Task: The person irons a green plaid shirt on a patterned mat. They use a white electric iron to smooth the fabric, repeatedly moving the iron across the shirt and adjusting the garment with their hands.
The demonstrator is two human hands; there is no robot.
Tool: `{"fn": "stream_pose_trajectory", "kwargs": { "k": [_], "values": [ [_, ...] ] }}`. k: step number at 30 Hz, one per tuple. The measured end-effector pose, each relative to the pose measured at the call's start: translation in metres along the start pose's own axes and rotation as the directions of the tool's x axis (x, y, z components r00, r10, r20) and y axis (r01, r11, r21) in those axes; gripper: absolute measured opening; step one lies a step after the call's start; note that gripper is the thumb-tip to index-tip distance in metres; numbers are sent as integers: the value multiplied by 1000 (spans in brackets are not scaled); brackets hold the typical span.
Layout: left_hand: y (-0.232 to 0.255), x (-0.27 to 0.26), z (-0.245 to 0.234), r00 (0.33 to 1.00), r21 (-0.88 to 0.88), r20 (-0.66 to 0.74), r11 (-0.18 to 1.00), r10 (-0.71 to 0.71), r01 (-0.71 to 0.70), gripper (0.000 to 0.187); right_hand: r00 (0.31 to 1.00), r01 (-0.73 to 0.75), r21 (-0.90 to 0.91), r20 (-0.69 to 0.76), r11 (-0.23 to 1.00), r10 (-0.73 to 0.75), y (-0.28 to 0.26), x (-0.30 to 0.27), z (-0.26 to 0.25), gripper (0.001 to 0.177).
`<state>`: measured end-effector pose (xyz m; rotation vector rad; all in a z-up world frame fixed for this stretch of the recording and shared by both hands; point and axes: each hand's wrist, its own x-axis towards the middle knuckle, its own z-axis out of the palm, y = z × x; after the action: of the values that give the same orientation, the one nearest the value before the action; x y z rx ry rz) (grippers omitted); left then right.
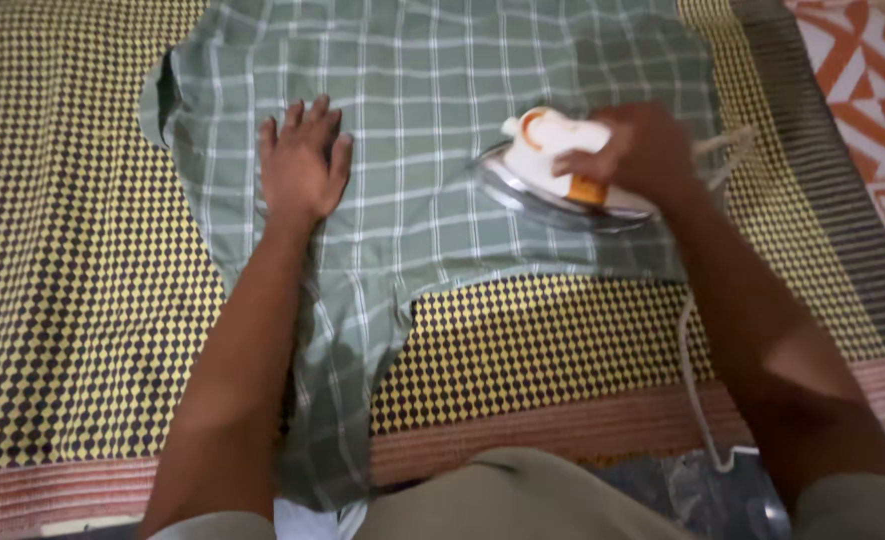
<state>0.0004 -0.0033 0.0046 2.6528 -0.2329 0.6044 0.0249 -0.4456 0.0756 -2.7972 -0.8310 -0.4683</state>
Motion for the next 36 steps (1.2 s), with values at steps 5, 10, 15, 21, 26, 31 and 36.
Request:
{"fn": "stream_pose_trajectory", "kwargs": {
  "k": [5,10,15,21,26,31,36],
  "values": [
    [-11,4,1,1000,9,12,1000,-12,12,44,976,217,-77,46,973,-214,-5,9,-4,61],
    [-23,7,0,1000,-49,-31,999,-3,1,41,887,-273,-70,368,960,279,7,-1,-40,63],
    [-23,7,1,998,-15,-58,999,36,-37,38,812,-390,-139,414,910,411,40,-26,-70,58],
    [-23,3,4,996,-7,-66,998,65,-66,37,849,-384,-91,357,919,391,77,-64,-84,60],
    [-20,5,7,987,41,-125,995,96,-92,35,801,-395,-204,401,896,445,70,-44,-71,62],
    [-23,3,6,994,-25,-84,997,70,-73,36,843,-287,-51,460,956,278,33,-25,-64,62],
    [-29,2,6,994,-21,-78,996,81,-83,36,814,-201,-86,539,976,215,14,-19,-66,61]
  ]
}}
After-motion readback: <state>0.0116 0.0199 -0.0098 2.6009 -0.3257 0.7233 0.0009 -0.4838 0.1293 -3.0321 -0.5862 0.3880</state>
